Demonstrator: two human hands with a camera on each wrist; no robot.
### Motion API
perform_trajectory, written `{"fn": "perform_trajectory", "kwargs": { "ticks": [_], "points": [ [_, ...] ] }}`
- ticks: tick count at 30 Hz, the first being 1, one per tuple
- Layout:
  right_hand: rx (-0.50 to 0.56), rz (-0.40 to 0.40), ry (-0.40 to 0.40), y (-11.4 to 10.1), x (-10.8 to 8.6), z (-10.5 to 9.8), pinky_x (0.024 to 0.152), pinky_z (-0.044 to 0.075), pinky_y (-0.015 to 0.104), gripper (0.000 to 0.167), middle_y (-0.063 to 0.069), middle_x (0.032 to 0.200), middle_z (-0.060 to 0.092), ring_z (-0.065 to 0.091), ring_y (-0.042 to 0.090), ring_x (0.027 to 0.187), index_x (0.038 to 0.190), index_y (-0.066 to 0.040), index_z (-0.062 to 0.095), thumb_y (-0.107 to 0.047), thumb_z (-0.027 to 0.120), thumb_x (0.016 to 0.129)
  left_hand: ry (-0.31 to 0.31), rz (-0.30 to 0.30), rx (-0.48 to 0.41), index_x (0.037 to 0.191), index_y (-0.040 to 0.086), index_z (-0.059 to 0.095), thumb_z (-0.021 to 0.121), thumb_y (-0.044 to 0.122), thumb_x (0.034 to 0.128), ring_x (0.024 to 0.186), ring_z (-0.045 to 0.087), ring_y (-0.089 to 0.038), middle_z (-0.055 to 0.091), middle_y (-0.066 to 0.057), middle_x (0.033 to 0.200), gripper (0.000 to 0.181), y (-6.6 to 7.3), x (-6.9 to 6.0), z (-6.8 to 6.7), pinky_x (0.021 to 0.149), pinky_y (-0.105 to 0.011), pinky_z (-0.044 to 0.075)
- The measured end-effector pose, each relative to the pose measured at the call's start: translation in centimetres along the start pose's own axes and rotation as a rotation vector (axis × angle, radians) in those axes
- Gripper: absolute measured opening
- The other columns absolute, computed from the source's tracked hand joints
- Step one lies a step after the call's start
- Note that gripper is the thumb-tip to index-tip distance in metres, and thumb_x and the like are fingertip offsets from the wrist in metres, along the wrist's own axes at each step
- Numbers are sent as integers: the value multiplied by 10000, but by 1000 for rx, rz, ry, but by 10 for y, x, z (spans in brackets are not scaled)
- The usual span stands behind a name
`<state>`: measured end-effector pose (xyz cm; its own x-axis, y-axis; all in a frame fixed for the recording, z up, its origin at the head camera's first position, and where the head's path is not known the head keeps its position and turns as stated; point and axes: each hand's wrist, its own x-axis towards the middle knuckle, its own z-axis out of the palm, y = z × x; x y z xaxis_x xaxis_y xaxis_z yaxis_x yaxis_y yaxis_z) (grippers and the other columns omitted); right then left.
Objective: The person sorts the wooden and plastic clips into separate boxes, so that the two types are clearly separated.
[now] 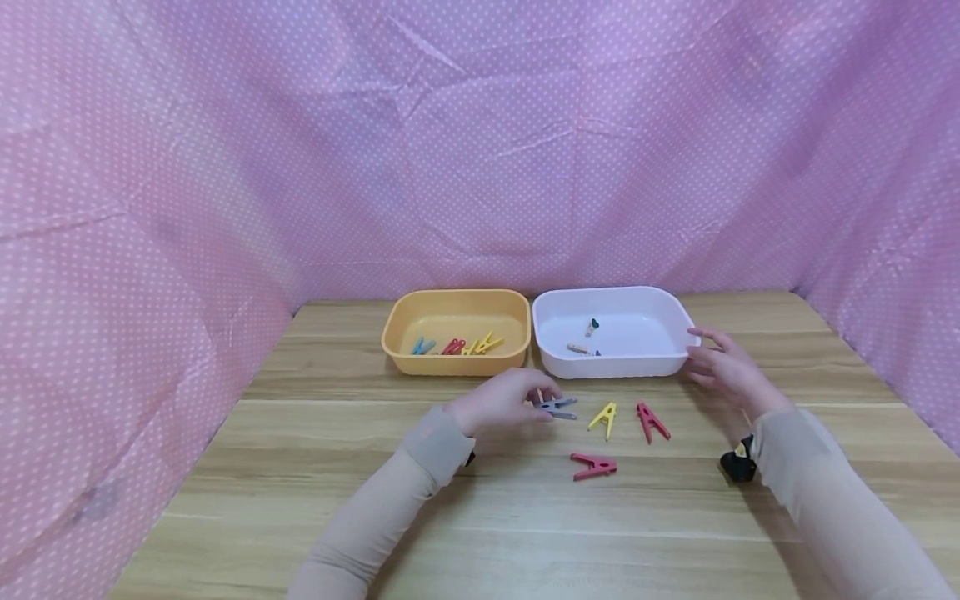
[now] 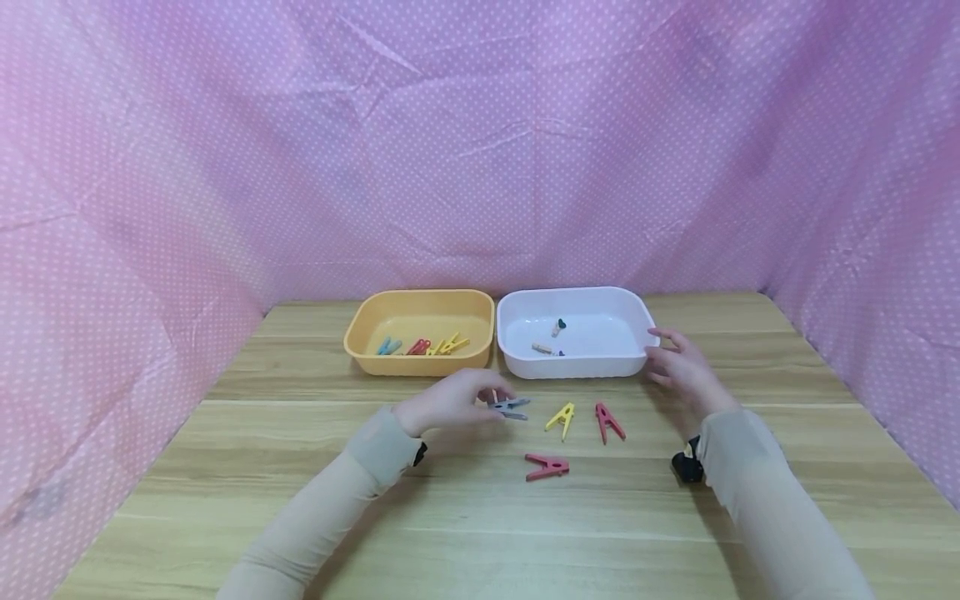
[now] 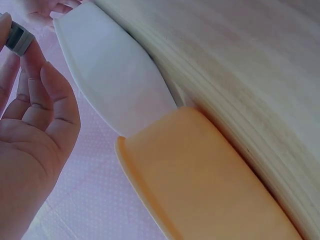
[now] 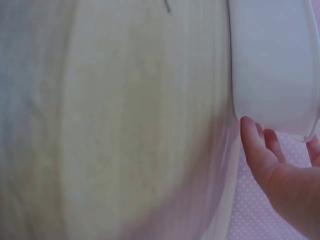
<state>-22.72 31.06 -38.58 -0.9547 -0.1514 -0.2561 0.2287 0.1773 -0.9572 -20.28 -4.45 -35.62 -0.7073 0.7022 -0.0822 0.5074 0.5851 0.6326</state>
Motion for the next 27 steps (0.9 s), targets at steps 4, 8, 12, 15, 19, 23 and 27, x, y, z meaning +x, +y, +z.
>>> {"fn": "perform_trajectory", "kwargs": {
  "ticks": [4, 8, 12, 15, 19, 23, 27],
  "points": [
    [24, -27, 14, 1, 0, 1, 852, 524, 228, 534, 318, 1366, 317, 584, -49, 872, 1446, -41, 222, -212, 454, 997, 20, 1, 14, 1123, 144, 664, 717, 197, 846, 847, 563, -47, 637, 81, 976, 287, -4, -3, -1, 751, -173, 476],
    [46, -45, 18, 0, -1, 1, 824, 534, 234, 428, 140, 1179, 481, 607, -13, 868, 1364, -80, 317, -186, 480, 983, 36, 11, 13, 1126, 140, 664, 716, 188, 847, 842, 566, -52, 638, 73, 977, 288, -8, -6, -1, 743, -173, 480],
    [23, -34, 16, -1, -2, 3, 836, 531, 233, 534, 275, 1307, 373, 605, -15, 865, 1426, -5, 217, -199, 459, 992, 47, 13, -1, 1119, 132, 664, 716, 177, 846, 834, 570, -62, 640, 74, 956, 282, -11, -9, -1, 729, -182, 485],
    [-2, -26, 16, -2, -2, 4, 848, 528, 240, 591, 357, 1400, 227, 599, -23, 866, 1456, 22, 141, -207, 438, 1000, 46, 6, -18, 1119, 138, 664, 718, 178, 844, 829, 566, -62, 637, 85, 940, 283, -13, -12, -2, 734, -185, 486],
    [-18, -25, 17, -1, -2, 4, 856, 528, 252, 605, 377, 1401, 219, 600, -22, 869, 1463, 26, 119, -210, 432, 1003, 41, -5, -33, 1108, 144, 669, 717, 169, 844, 819, 562, -64, 637, 94, 917, 269, -15, -17, -4, 732, -193, 486],
    [2, -28, 16, -2, -3, 2, 850, 531, 251, 579, 339, 1360, 296, 612, -7, 864, 1450, 11, 165, -214, 448, 998, 60, -7, -13, 1086, 139, 672, 720, 160, 840, 812, 565, -67, 639, 93, 897, 251, -17, -21, -8, 728, -201, 486],
    [70, -30, 2, -3, -3, 0, 836, 539, 259, 525, 208, 1221, 430, 632, 26, 865, 1416, -29, 237, -198, 485, 985, 84, 10, 27, 1081, 124, 669, 723, 148, 837, 815, 562, -68, 637, 80, 898, 251, -19, -24, -13, 738, -204, 485]
  ]
}}
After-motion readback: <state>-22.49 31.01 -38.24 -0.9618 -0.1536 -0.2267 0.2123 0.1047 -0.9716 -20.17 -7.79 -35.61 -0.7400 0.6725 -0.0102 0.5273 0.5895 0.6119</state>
